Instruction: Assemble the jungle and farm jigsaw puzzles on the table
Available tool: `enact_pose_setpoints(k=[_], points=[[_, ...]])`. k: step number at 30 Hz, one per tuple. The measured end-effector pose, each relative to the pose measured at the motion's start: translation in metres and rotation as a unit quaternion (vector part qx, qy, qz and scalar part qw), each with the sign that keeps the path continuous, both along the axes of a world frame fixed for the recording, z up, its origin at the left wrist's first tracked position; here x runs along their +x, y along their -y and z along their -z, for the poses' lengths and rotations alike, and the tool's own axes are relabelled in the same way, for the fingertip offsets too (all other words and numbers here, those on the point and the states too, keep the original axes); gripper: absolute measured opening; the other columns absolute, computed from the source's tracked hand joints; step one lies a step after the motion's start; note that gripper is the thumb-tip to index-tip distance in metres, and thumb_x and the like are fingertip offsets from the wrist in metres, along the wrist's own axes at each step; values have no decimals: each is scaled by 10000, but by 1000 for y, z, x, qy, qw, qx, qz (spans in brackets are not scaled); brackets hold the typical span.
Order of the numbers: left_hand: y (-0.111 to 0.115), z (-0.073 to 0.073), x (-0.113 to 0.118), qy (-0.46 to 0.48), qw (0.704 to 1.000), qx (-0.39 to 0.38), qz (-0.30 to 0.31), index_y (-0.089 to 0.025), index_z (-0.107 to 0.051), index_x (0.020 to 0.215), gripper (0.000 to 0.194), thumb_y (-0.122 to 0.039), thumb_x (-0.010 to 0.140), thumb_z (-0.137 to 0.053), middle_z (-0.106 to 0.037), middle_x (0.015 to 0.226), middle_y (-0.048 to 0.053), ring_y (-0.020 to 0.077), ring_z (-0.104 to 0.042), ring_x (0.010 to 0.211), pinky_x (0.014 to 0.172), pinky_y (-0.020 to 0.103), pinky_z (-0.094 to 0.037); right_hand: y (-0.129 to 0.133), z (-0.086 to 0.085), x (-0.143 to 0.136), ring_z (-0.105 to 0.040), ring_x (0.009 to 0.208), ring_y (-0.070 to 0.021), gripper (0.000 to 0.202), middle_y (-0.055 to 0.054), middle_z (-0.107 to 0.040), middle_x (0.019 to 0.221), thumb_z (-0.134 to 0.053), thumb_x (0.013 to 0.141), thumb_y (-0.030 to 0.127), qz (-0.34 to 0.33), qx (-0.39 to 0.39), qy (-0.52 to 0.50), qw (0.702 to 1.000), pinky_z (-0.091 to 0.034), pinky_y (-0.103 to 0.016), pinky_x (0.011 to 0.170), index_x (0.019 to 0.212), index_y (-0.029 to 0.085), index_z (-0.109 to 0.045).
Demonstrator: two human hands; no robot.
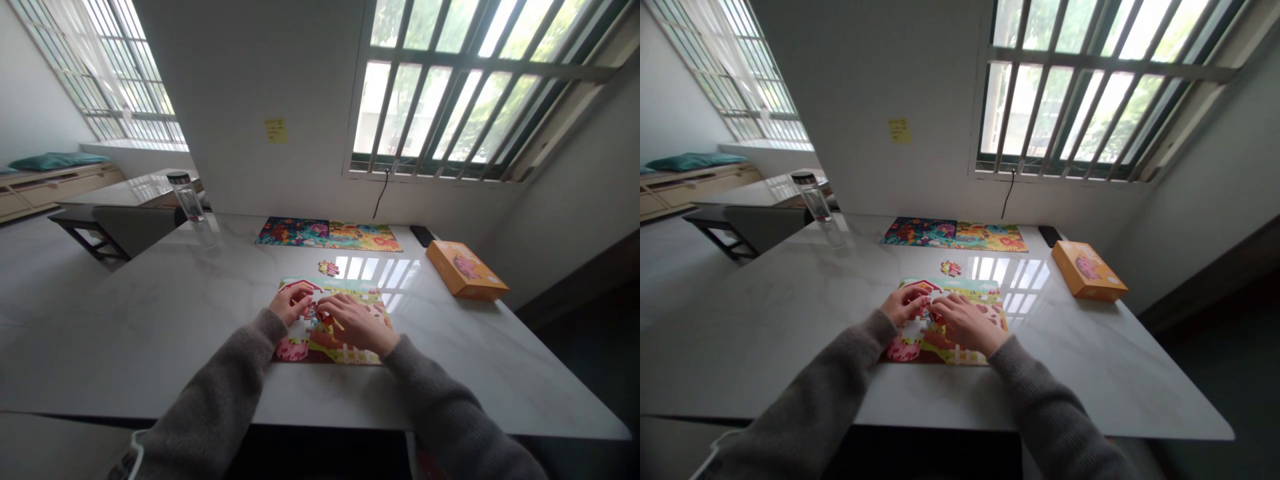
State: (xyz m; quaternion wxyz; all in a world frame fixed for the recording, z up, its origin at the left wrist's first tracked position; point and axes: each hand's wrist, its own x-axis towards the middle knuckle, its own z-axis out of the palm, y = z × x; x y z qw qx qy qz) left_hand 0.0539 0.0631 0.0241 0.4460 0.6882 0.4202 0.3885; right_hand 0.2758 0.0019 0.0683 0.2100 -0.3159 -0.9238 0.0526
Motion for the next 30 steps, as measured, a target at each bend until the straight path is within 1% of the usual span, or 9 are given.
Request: enact_pose_setpoints(k=[3, 8, 10, 14, 17, 19, 24, 28, 30], points=[[-2, 2, 0, -4, 1000, -10, 25, -185, -685, 957, 299, -442, 805, -672, -715, 772, 47, 177, -637, 621, 536, 300, -507, 3, -2, 0, -532, 1101, -250, 521, -79, -620, 1230, -522, 750, -23, 0, 5, 0, 1000, -491, -424, 937, 1201, 238, -538], [-1, 0, 1, 19, 996, -29, 86, -179, -680, 1018, 390, -467, 757, -723, -698, 732, 33, 191, -654, 656, 627, 343, -531, 5, -4, 3, -544, 1038, -239, 483, -61, -622, 1243, -521, 748, -23, -5, 11, 15, 1000, -505, -418, 899, 1143, 250, -567], [0, -1, 2, 37, 994, -41, 96, -176, -678, 983, 379, -461, 743, -747, -690, 706, 23, 186, -657, 644, 636, 345, -537, 4, -2, 4, -545, 1069, -245, 508, -68, -607, 1287, -510, 740, -34, -3, 14, 18, 1000, -511, -432, 913, 1159, 247, -571], [-1, 1, 3, 68, 994, -71, 56, -170, -639, 850, 360, -444, 695, -813, -700, 706, 24, 168, -653, 592, 519, 280, -500, 0, 7, 8, -501, 1243, -270, 556, -92, -508, 1426, -490, 756, -53, 28, 20, -27, 999, -489, -485, 1013, 1215, 253, -567], [-3, 5, 3, 101, 990, -98, 1, -163, -589, 802, 421, -464, 658, -847, -708, 713, 36, 148, -640, 524, 437, 234, -445, -4, 16, 10, -500, 1273, -264, 469, -102, -513, 1385, -507, 830, -5, 72, 19, -91, 993, -487, -486, 1033, 1206, 268, -575], [-4, 7, 2, 115, 986, -117, -18, -162, -577, 820, 462, -488, 646, -854, -718, 736, 48, 147, -644, 508, 416, 221, -432, -5, 21, 11, -515, 1253, -266, 406, -108, -530, 1345, -532, 870, 49, 88, 20, -109, 990, -492, -491, 1025, 1210, 268, -569], [-3, 4, 3, 124, 984, -126, -9, -156, -581, 810, 483, -492, 623, -873, -711, 697, 43, 145, -641, 496, 411, 214, -431, -5, 23, 12, -523, 1219, -278, 348, -104, -544, 1333, -611, 905, 161, 97, 27, -104, 990, -495, -493, 1001, 1229, 275, -555], [-1, 3, 6, 120, 986, -117, 5, -150, -588, 793, 479, -487, 613, -878, -714, 700, 53, 151, -649, 521, 421, 213, -430, -5, 21, 14, -545, 1166, -267, 298, -90, -587, 1276, -587, 934, 165, 97, 24, -99, 990, -493, -468, 977, 1213, 269, -568], [-2, 4, 5, 107, 988, -109, 2, -151, -598, 817, 462, -507, 652, -842, -715, 712, 56, 154, -648, 535, 427, 220, -436, -5, 20, 14, -553, 1144, -266, 300, -86, -603, 1249, -597, 931, 168, 97, 20, -104, 990, -492, -463, 967, 1213, 268, -573]])
